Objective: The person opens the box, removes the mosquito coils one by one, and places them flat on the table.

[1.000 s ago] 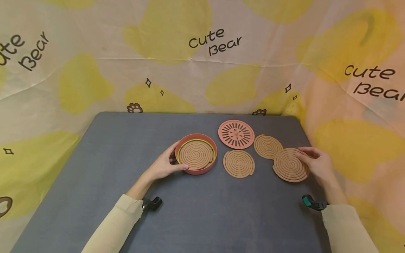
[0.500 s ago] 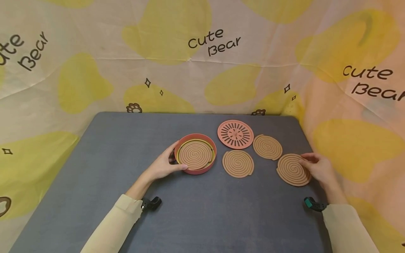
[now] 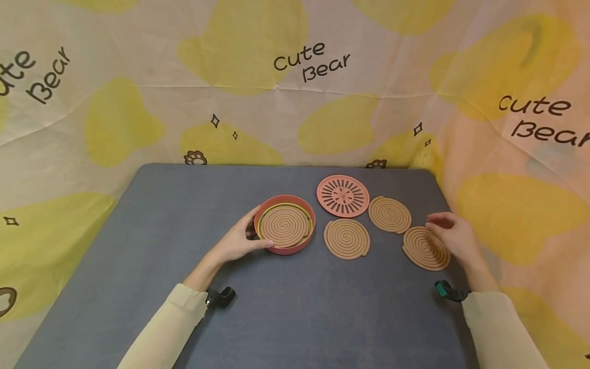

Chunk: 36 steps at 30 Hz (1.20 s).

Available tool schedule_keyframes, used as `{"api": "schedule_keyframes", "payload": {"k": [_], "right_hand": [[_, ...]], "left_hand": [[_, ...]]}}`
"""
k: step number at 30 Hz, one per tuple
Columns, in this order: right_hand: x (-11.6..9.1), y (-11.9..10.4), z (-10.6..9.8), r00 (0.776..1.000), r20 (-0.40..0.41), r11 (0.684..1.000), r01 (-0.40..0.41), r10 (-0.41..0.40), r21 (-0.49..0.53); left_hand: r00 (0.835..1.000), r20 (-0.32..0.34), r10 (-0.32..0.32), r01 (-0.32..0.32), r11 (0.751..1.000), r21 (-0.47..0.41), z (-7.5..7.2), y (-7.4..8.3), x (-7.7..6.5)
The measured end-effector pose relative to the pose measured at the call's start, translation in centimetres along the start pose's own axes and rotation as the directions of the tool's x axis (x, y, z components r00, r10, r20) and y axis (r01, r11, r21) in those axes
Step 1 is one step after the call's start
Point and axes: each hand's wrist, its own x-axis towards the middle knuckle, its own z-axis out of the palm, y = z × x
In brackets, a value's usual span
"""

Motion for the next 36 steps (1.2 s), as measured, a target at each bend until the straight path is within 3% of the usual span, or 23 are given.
{"api": "schedule_keyframes", "payload": {"k": [6, 12, 20, 36], "right_hand": [[0.8, -3.0, 1.4, 0.996, -0.004, 0.994, 0.09, -0.09, 0.062], [1.4, -5.3, 3.1, 0.994, 0.033, 0.98, 0.096, -0.104, 0.174], [2.2, -7.8, 5.3, 0.991, 0.07, 0.984, 0.105, -0.116, 0.143], [2.8, -11.0, 10.7, 0.974, 0.183, 0.974, 0.093, -0.132, 0.207]], "left_hand": [[1.0, -0.009, -0.019, 0.019, 1.0, 0.007, -0.2, 0.0, -0.1], [1.0, -0.007, -0.013, 0.013, 1.0, 0.009, -0.2, -0.1, -0.1], [1.0, -0.009, 0.005, -0.005, 1.0, 0.006, -0.2, -0.2, 0.0], [1.0, -0.002, -0.002, 0.002, 1.0, 0.012, 0.0, 0.2, -0.1]]}}
